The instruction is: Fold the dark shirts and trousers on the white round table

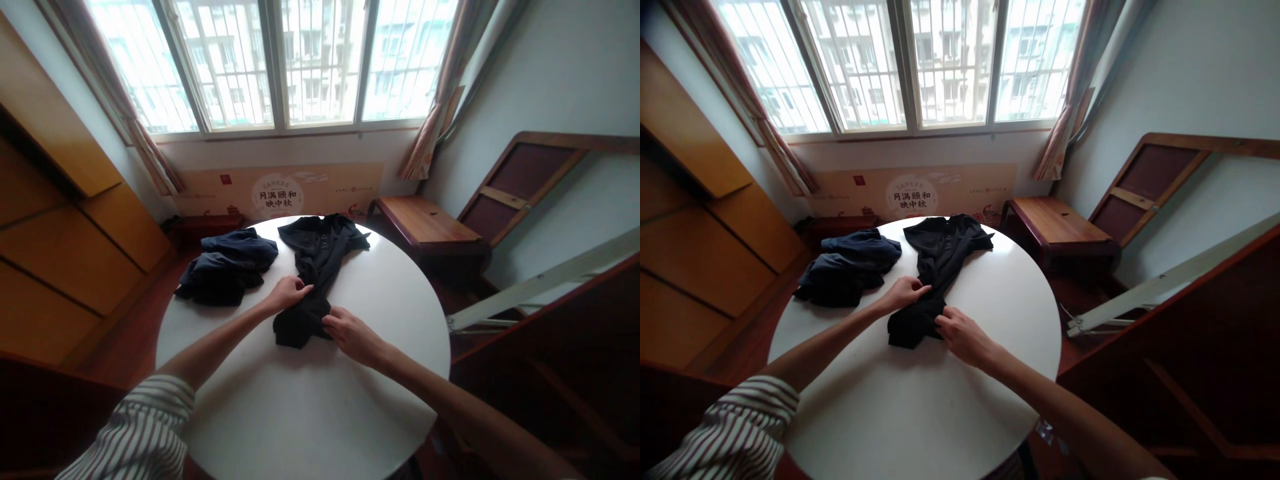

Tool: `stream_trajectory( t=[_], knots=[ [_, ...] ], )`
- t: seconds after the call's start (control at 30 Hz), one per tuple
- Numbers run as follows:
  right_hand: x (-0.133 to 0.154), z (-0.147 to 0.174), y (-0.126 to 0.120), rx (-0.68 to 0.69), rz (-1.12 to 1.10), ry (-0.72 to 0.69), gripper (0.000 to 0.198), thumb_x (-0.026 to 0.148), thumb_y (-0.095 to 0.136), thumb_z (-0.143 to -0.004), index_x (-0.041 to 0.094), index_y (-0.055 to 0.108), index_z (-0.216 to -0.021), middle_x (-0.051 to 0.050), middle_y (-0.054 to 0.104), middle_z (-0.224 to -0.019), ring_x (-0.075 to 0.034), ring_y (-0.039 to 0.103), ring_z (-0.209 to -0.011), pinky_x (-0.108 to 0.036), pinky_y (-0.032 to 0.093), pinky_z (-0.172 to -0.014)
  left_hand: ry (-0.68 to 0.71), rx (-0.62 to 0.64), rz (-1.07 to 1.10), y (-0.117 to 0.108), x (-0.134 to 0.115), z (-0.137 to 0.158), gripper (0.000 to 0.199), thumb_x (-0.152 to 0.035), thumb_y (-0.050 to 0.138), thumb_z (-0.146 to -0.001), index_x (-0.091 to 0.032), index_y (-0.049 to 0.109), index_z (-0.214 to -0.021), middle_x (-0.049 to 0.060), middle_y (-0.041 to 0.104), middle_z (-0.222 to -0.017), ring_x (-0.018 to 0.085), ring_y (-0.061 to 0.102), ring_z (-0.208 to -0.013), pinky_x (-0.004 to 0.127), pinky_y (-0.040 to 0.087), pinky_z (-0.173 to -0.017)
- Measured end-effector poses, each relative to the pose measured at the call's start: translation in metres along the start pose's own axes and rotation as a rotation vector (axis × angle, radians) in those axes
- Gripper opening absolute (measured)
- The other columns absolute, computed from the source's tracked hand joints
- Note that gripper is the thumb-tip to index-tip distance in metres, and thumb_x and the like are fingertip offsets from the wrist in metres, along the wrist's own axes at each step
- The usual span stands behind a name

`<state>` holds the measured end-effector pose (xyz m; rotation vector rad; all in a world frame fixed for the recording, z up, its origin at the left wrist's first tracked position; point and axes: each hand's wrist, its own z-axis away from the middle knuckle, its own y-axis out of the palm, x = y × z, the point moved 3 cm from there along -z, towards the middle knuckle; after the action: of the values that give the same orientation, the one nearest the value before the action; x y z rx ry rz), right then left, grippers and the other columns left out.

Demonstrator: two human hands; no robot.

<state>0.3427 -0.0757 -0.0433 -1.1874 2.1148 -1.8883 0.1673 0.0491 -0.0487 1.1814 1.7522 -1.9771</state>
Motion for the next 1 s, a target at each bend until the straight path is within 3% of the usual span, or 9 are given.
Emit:
stream_trajectory(
  t=[0.1, 0.17, 0.3, 0.43, 0.57, 0.67, 0.83, 0.9, 1.0],
  knots=[
    [0.006, 0.007, -0.012, -0.076, -0.061, -0.058, 0.016, 0.017, 0.045, -0.098, 0.019, 0.06, -0.092, -0.011, 0.06, -0.104, -0.021, 0.058, -0.095, -0.035, 0.049, -0.084, 0.073, -0.118, 0.084, 0.003, -0.008, 0.001, 0.038, -0.052, 0.063, -0.078, -0.017, 0.059, -0.063, -0.002, 0.054, -0.054, 0.013, 0.049, -0.054, 0.024, 0.036, -0.053],
    [0.004, 0.018, -0.025, -0.104, -0.155, -0.011, 0.015, 0.022, 0.045, -0.1, 0.02, 0.058, -0.094, -0.008, 0.062, -0.096, -0.018, 0.06, -0.085, -0.032, 0.05, -0.079, 0.023, -0.223, 0.269, -0.003, -0.008, 0.003, 0.036, -0.051, 0.06, -0.08, -0.018, 0.056, -0.067, -0.003, 0.051, -0.056, 0.013, 0.048, -0.054, 0.024, 0.037, -0.052],
    [-0.01, 0.058, -0.053, -0.14, -0.318, 0.099, 0.022, 0.033, 0.044, -0.101, 0.021, 0.058, -0.09, -0.003, 0.064, -0.08, -0.017, 0.062, -0.075, -0.029, 0.05, -0.072, -0.089, -0.431, 0.797, -0.038, 0.001, 0.023, 0.035, -0.054, 0.059, -0.08, -0.019, 0.054, -0.079, -0.004, 0.055, -0.063, 0.013, 0.052, -0.057, 0.024, 0.045, -0.055],
    [-0.021, 0.103, -0.073, -0.221, -0.312, 0.109, 0.021, 0.041, 0.051, -0.098, 0.022, 0.061, -0.096, -0.006, 0.069, -0.091, -0.02, 0.065, -0.085, -0.032, 0.051, -0.079, -0.114, -0.468, 0.932, -0.072, 0.021, 0.058, 0.04, -0.055, 0.068, -0.076, -0.017, 0.06, -0.081, -0.002, 0.058, -0.063, 0.013, 0.054, -0.058, 0.025, 0.047, -0.058],
    [-0.02, 0.118, -0.076, -0.138, -0.357, 0.076, 0.021, 0.037, 0.05, -0.098, 0.021, 0.059, -0.089, -0.007, 0.066, -0.09, -0.02, 0.064, -0.085, -0.032, 0.052, -0.077, -0.331, -0.287, 0.79, -0.072, 0.052, 0.09, 0.047, -0.058, 0.077, -0.067, -0.015, 0.06, -0.074, -0.006, 0.05, -0.055, 0.007, 0.043, -0.044, 0.02, 0.036, -0.045],
    [-0.017, 0.108, -0.069, -0.093, -0.29, 0.116, 0.022, 0.036, 0.053, -0.097, 0.021, 0.057, -0.082, -0.005, 0.061, -0.082, -0.018, 0.061, -0.078, -0.031, 0.051, -0.073, -0.388, -0.225, 0.586, -0.061, 0.062, 0.108, 0.056, -0.067, 0.073, -0.066, -0.014, 0.062, -0.081, 0.0, 0.059, -0.067, 0.008, 0.049, -0.047, 0.021, 0.038, -0.047],
    [0.006, 0.076, -0.048, -0.185, -0.102, 0.079, 0.02, 0.038, 0.057, -0.095, 0.021, 0.064, -0.1, -0.011, 0.06, -0.104, -0.024, 0.059, -0.096, -0.039, 0.051, -0.085, -0.205, -0.177, -0.113, -0.037, 0.037, 0.127, 0.064, -0.069, 0.067, -0.071, -0.014, 0.065, -0.105, 0.007, 0.065, -0.08, 0.025, 0.065, -0.074, 0.034, 0.05, -0.071],
    [0.024, 0.061, -0.037, -0.097, -0.057, 0.0, 0.031, 0.044, 0.057, -0.094, 0.021, 0.065, -0.114, -0.012, 0.06, -0.108, -0.025, 0.058, -0.099, -0.041, 0.051, -0.087, -0.135, -0.222, -0.284, -0.026, 0.025, 0.132, 0.067, -0.067, 0.066, -0.074, -0.014, 0.062, -0.114, 0.012, 0.065, -0.097, 0.03, 0.065, -0.093, 0.04, 0.05, -0.085],
    [0.045, 0.043, -0.021, 0.076, 0.053, -0.051, 0.063, 0.059, 0.063, -0.086, 0.024, 0.054, -0.138, -0.012, 0.061, -0.108, -0.028, 0.059, -0.098, -0.046, 0.049, -0.087, -0.102, -0.289, -0.373, -0.014, 0.016, 0.138, 0.077, -0.065, 0.064, -0.077, -0.014, 0.049, -0.132, 0.017, 0.059, -0.117, 0.033, 0.06, -0.109, 0.044, 0.046, -0.096]
  ],
)
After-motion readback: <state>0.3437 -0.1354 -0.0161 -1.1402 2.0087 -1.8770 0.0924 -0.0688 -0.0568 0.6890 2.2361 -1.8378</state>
